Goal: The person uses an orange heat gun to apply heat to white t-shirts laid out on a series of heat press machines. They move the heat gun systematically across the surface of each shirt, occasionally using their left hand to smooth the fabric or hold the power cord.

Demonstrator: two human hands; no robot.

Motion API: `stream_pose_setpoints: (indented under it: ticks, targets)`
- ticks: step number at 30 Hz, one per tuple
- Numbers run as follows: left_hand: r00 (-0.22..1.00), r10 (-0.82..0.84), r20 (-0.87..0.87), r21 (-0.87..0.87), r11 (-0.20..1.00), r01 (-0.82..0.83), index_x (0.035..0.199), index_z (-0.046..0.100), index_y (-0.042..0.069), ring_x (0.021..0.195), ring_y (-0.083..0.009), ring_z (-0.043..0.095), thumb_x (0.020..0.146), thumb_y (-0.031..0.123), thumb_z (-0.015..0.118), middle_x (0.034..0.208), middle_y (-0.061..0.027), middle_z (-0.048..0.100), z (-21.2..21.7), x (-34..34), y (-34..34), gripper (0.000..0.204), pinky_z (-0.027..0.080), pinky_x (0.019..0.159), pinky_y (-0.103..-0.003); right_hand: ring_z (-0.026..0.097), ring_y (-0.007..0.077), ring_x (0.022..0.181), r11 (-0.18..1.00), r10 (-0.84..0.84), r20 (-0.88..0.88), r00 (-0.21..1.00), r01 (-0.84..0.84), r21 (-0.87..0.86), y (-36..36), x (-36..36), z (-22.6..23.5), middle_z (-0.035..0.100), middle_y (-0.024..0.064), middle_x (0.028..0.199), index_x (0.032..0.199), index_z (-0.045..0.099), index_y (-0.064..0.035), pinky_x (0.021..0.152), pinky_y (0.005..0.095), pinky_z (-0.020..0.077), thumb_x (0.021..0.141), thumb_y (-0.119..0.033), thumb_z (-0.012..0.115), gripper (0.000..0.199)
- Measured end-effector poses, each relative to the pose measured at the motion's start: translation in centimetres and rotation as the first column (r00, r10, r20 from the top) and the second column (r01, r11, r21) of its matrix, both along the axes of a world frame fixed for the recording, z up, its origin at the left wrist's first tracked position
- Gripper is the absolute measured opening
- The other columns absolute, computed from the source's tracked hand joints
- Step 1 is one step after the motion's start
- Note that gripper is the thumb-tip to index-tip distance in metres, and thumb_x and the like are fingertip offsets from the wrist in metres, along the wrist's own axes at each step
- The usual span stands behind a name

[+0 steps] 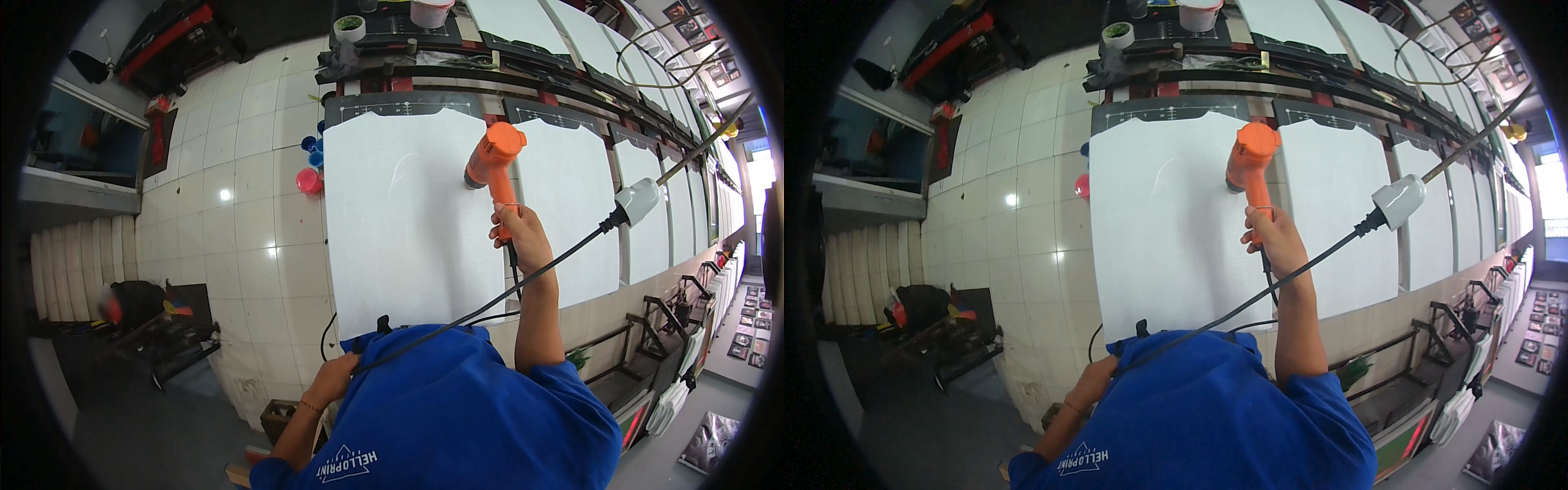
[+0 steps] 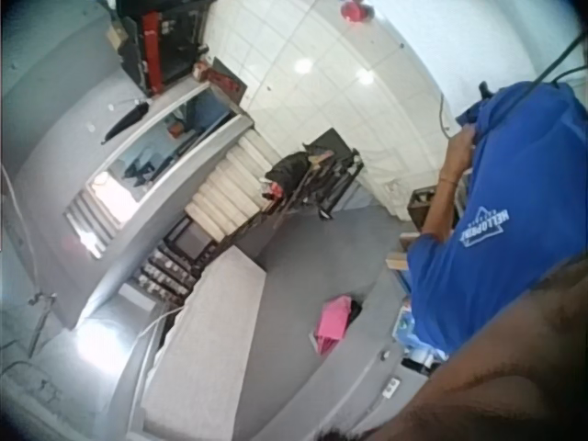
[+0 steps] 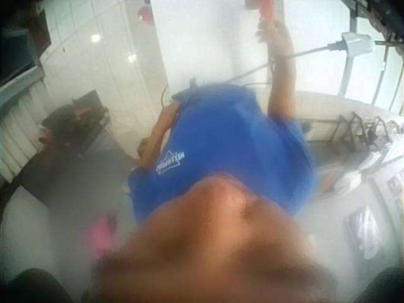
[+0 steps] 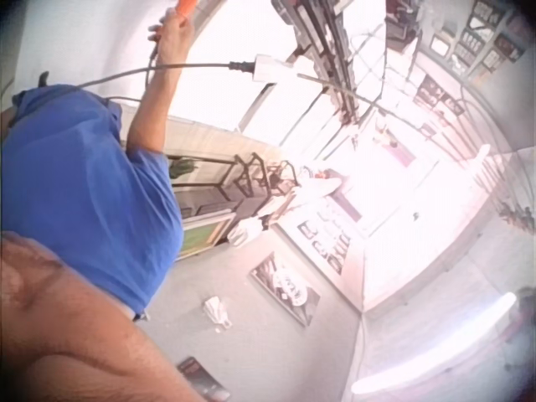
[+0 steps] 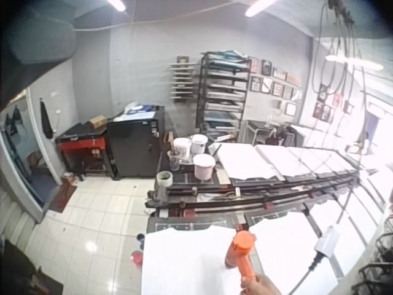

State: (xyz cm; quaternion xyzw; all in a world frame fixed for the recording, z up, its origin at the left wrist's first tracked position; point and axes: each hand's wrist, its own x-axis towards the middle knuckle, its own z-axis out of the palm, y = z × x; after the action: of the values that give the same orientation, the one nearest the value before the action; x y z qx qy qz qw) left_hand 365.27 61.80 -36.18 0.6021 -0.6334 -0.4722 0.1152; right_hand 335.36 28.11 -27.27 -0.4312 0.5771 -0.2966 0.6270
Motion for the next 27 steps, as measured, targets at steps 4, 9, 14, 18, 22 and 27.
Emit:
stream_pose_setpoints:
  ticks: [4,9,14,18,22,27]
  targets:
    - [1.000,0.013,-0.005,0.055,0.998,-0.013,0.097,0.053,0.004,0.079,-0.0353,0.062,0.087,0.012,0.060,0.087,-0.0136,0.058,1.1,-0.2,-0.8,0.014,0.050,0.069,-0.041,0.061,0.0120,0.065,0.997,0.044,0.067,0.997,-0.048,0.053,1.0,0.7,0.6,0.057,0.0038,0.080,0.097,0.056,0.0006,0.054,0.0249,0.0477,0.091,-0.033,0.064,0.035]
    - [1.000,0.023,0.008,0.073,0.997,-0.024,0.096,0.054,0.004,0.079,-0.0355,0.063,0.088,0.016,0.061,0.087,-0.0141,0.060,1.0,-0.3,-0.4,0.016,0.050,0.069,-0.041,0.060,0.0115,0.064,0.989,0.095,0.096,0.991,-0.105,0.100,2.2,0.3,1.2,0.057,0.0041,0.080,0.097,0.056,0.0013,0.054,0.0253,0.0477,0.091,-0.033,0.064,0.035]
    - [0.999,0.035,0.005,0.015,0.999,-0.035,0.098,0.055,0.005,0.078,-0.0348,0.064,0.088,0.017,0.062,0.087,-0.0133,0.060,0.4,-0.3,0.0,0.017,0.051,0.068,-0.042,0.058,0.0099,0.061,1.000,-0.025,-0.022,0.999,0.025,0.000,2.7,-0.7,0.4,0.057,0.0027,0.080,0.109,0.057,0.0019,0.052,0.0231,0.0469,0.093,-0.032,0.063,0.038]
    - [1.000,0.010,0.019,0.023,1.000,-0.010,0.100,0.056,0.005,0.079,-0.0338,0.064,0.088,0.017,0.062,0.089,-0.0130,0.061,0.5,-0.2,-0.3,0.018,0.051,0.069,-0.041,0.058,0.0095,0.062,0.999,0.001,-0.013,1.000,0.000,0.050,2.2,-1.2,1.0,0.056,0.0023,0.080,0.109,0.058,0.0010,0.053,0.0232,0.0473,0.093,-0.032,0.062,0.037]
    - [1.000,0.009,0.011,0.027,1.000,-0.009,0.101,0.057,0.005,0.080,-0.0334,0.065,0.088,0.017,0.062,0.090,-0.0132,0.062,1.0,-0.2,-0.6,0.019,0.052,0.070,-0.040,0.057,0.0091,0.061,0.999,0.006,0.000,1.000,-0.006,0.047,1.8,-1.6,0.9,0.056,0.0022,0.080,0.110,0.057,0.0017,0.054,0.0241,0.0479,0.092,-0.032,0.063,0.039]
    - [0.999,0.041,-0.020,0.021,0.999,-0.040,0.102,0.057,0.004,0.080,-0.0337,0.065,0.087,0.015,0.062,0.089,-0.0133,0.062,0.1,-0.3,0.1,0.020,0.052,0.071,-0.040,0.059,0.0102,0.062,0.998,0.032,0.011,0.999,-0.032,0.056,2.9,-1.9,1.3,0.057,0.0030,0.079,0.099,0.056,-0.0003,0.053,0.0244,0.0471,0.091,-0.033,0.064,0.034]
